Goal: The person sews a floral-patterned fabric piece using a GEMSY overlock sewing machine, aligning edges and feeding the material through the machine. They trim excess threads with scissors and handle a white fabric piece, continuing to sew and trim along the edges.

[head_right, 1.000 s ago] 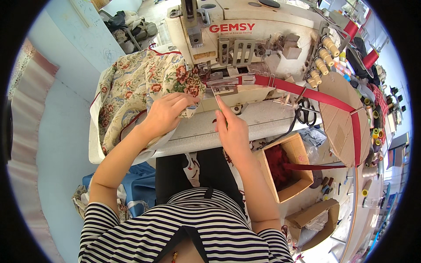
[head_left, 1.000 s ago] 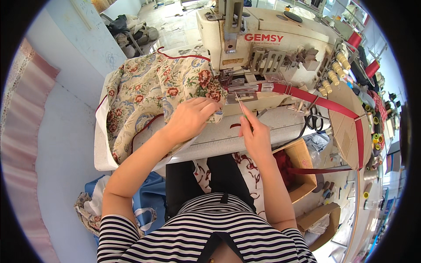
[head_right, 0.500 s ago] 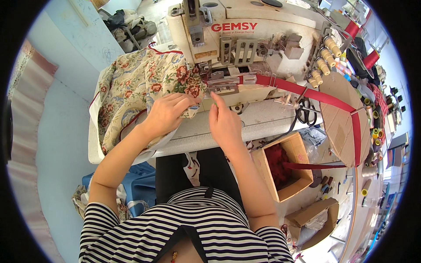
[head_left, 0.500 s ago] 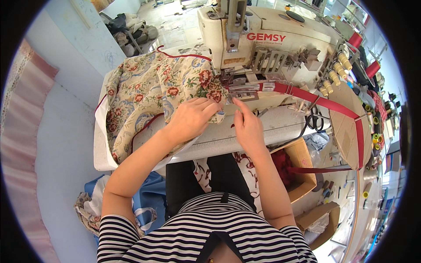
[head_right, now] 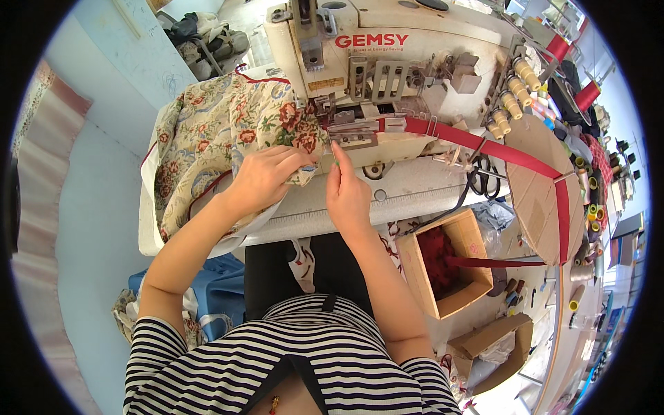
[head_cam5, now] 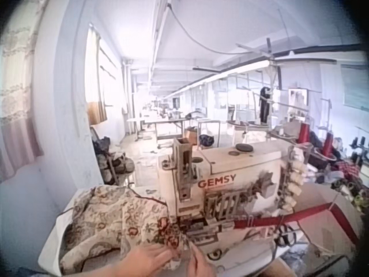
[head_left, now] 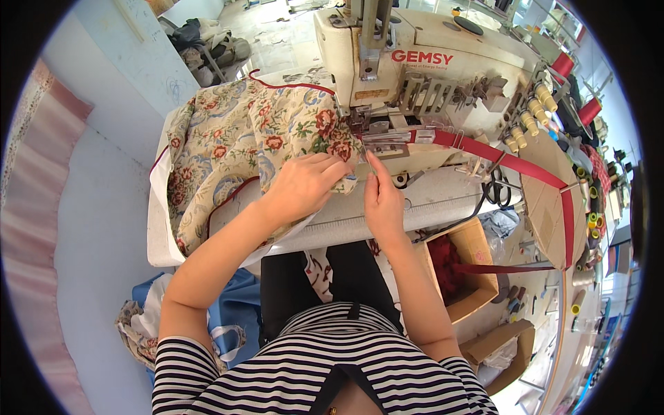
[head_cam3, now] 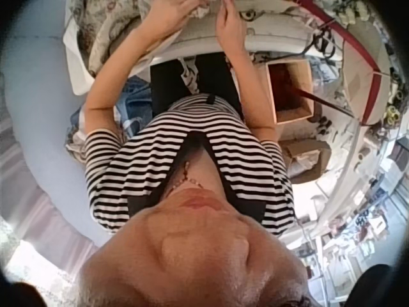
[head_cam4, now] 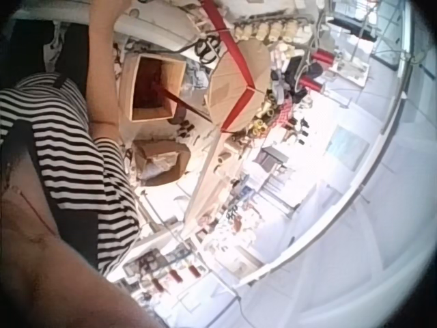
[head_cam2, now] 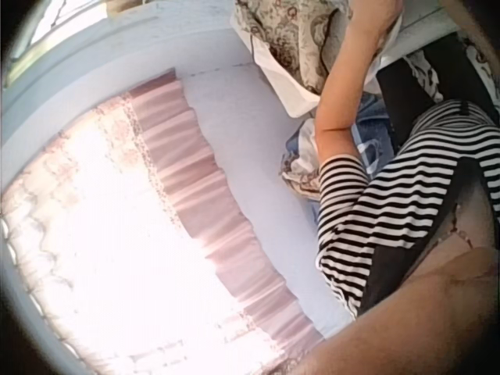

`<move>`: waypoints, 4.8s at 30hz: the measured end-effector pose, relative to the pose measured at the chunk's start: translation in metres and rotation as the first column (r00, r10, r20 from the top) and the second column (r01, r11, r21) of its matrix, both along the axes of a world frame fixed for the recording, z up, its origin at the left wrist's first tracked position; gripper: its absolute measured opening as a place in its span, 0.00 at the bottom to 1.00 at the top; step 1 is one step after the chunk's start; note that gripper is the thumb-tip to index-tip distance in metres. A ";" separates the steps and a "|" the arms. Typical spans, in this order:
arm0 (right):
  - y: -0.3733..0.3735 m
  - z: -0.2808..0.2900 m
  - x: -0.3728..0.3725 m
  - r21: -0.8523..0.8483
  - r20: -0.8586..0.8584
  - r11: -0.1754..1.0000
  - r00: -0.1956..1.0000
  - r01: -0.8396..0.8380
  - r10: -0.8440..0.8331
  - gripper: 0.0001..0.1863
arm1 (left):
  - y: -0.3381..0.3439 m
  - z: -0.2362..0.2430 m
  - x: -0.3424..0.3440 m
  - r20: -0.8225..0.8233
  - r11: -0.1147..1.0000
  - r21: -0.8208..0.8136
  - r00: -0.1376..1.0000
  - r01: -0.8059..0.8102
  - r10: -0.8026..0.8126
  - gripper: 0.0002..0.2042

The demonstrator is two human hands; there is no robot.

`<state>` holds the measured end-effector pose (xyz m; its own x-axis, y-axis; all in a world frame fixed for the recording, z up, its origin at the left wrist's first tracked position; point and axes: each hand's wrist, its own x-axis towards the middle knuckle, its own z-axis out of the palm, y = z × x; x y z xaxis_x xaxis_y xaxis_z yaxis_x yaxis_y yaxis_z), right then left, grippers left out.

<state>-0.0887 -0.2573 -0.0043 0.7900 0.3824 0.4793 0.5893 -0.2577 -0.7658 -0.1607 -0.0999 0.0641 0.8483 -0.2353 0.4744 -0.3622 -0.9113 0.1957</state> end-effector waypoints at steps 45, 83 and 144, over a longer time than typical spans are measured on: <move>-0.009 0.013 0.000 -0.070 -0.069 0.997 0.997 -0.030 0.026 0.18 | -0.010 -0.001 0.007 0.069 0.997 0.038 0.995 -0.072 0.069 0.16; -0.006 0.021 0.001 -0.045 -0.188 0.999 0.982 -0.021 0.012 0.17 | -0.016 -0.006 0.003 0.073 0.997 0.005 0.995 -0.073 0.072 0.18; -0.017 0.016 0.006 -0.005 -0.003 0.998 0.998 -0.070 0.070 0.15 | -0.039 -0.018 0.001 0.083 0.974 -0.028 0.970 -0.225 0.227 0.23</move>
<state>-0.0831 -0.2743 0.0117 0.7624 0.4391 0.4753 0.6042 -0.2199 -0.7659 -0.1594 -0.1387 0.0466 0.8346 -0.0326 0.5499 -0.1635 -0.9679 0.1907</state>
